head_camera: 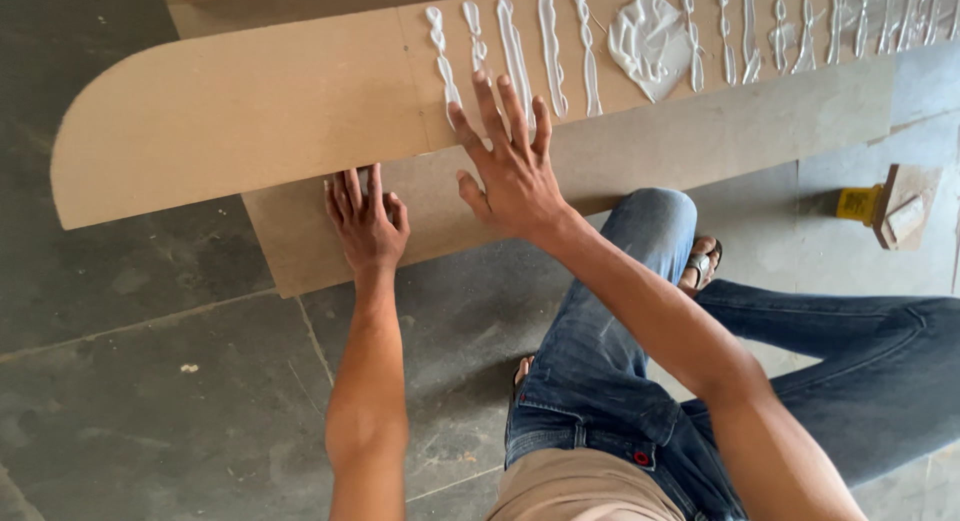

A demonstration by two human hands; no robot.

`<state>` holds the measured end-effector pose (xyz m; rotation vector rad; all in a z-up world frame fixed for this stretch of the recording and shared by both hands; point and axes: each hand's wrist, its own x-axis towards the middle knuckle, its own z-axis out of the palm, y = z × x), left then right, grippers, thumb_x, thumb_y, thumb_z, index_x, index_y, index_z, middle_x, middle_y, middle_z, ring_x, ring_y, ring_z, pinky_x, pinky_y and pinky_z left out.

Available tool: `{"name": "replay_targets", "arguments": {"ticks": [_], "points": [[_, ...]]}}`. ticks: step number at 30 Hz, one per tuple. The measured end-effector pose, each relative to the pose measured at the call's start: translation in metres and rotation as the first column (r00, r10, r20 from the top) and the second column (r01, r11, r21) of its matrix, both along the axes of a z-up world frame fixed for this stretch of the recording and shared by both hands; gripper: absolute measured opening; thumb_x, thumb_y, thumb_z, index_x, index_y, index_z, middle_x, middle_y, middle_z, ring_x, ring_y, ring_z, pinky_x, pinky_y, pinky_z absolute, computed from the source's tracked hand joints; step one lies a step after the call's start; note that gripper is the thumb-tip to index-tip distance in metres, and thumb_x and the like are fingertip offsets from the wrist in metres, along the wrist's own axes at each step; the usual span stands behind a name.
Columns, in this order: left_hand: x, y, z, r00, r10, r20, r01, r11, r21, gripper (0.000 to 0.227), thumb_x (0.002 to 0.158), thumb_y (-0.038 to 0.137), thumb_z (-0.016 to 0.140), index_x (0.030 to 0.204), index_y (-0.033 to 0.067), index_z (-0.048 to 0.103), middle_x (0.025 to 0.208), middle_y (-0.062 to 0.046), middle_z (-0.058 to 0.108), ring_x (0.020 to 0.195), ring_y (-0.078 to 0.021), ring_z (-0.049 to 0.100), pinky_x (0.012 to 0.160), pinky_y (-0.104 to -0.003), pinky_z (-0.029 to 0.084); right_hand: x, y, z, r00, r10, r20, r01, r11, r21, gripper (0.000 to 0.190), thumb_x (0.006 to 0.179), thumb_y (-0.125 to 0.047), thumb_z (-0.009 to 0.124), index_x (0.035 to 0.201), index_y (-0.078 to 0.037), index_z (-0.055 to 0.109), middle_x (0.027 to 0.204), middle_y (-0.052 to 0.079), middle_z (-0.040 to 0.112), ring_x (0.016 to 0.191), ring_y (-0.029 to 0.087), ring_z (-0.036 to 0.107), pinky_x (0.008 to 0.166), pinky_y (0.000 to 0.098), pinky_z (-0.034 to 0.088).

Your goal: The person applies white glue to a long wooden board using a small brush and then spreads it with their hand. The person sits on the floor during the task.

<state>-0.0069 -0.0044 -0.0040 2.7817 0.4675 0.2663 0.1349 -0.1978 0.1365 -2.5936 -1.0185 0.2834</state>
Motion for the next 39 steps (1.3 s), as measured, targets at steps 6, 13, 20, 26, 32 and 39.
{"name": "replay_targets", "arguments": {"ticks": [6, 13, 20, 26, 32, 39], "points": [[0.001, 0.001, 0.001, 1.0, -0.015, 0.014, 0.015, 1.0, 0.003, 0.053, 0.098, 0.023, 0.058, 0.149, 0.0086, 0.055, 0.155, -0.024, 0.044, 0.146, -0.0445, 0.04, 0.123, -0.061, 0.03, -0.013, -0.034, -0.006, 0.997, 0.083, 0.0, -0.083, 0.997, -0.007, 0.079, 0.092, -0.037, 0.068, 0.163, -0.02, 0.037, 0.171, 0.02, 0.007, 0.158, 0.041, 0.001, 0.123, 0.0672, 0.001], [0.002, -0.003, 0.005, 0.999, -0.027, -0.017, 0.027, 1.0, 0.003, 0.055, 0.1, 0.021, 0.057, 0.153, 0.0065, 0.05, 0.161, -0.024, 0.04, 0.15, -0.0441, 0.036, 0.124, -0.06, 0.028, 0.08, -0.14, -0.045, 0.889, -0.436, 0.14, 0.45, 0.888, -0.089, 0.092, 0.101, -0.057, 0.078, 0.168, -0.013, 0.034, 0.171, 0.031, 0.001, 0.155, 0.051, -0.007, 0.121, 0.0711, -0.002], [0.004, -0.004, 0.003, 0.999, -0.016, -0.035, 0.016, 1.0, 0.017, 0.055, 0.099, 0.022, 0.057, 0.152, 0.0071, 0.05, 0.16, -0.024, 0.04, 0.149, -0.0434, 0.036, 0.125, -0.06, 0.027, 0.086, -0.15, -0.054, 0.855, -0.516, 0.052, 0.514, 0.832, -0.207, 0.107, 0.095, -0.066, 0.073, 0.167, -0.001, 0.025, 0.169, 0.03, -0.001, 0.155, 0.049, -0.008, 0.119, 0.0758, 0.0], [0.006, -0.004, 0.005, 1.0, -0.016, 0.0, 0.016, 1.0, 0.023, 0.053, 0.098, 0.023, 0.058, 0.149, 0.0073, 0.052, 0.158, -0.024, 0.041, 0.148, -0.0433, 0.038, 0.124, -0.06, 0.029, 0.073, -0.132, -0.058, 0.871, -0.474, 0.13, 0.465, 0.88, 0.099, 0.093, 0.099, -0.061, 0.076, 0.166, -0.009, 0.038, 0.174, 0.024, 0.002, 0.16, 0.046, -0.002, 0.125, 0.0724, 0.001], [0.003, -0.005, 0.002, 1.0, -0.014, 0.01, 0.014, 1.0, 0.009, 0.054, 0.098, 0.022, 0.057, 0.149, 0.0067, 0.053, 0.157, -0.026, 0.043, 0.147, -0.0448, 0.04, 0.124, -0.06, 0.029, 0.065, -0.156, -0.055, 0.881, -0.452, 0.14, 0.427, 0.887, 0.177, 0.063, 0.099, -0.045, 0.081, 0.15, -0.014, 0.061, 0.173, 0.021, 0.016, 0.16, 0.045, 0.012, 0.125, 0.0666, 0.009], [0.0, -0.002, 0.001, 1.0, 0.005, 0.0, -0.005, 1.0, -0.008, 0.055, 0.098, 0.024, 0.057, 0.15, 0.0087, 0.053, 0.156, -0.026, 0.043, 0.147, -0.0457, 0.038, 0.124, -0.059, 0.027, 0.053, -0.138, -0.018, 0.888, -0.442, 0.126, 0.405, 0.882, 0.241, 0.043, 0.106, -0.023, 0.076, 0.148, -0.021, 0.064, 0.181, 0.008, 0.024, 0.164, 0.033, 0.018, 0.133, 0.0524, 0.019]]}}
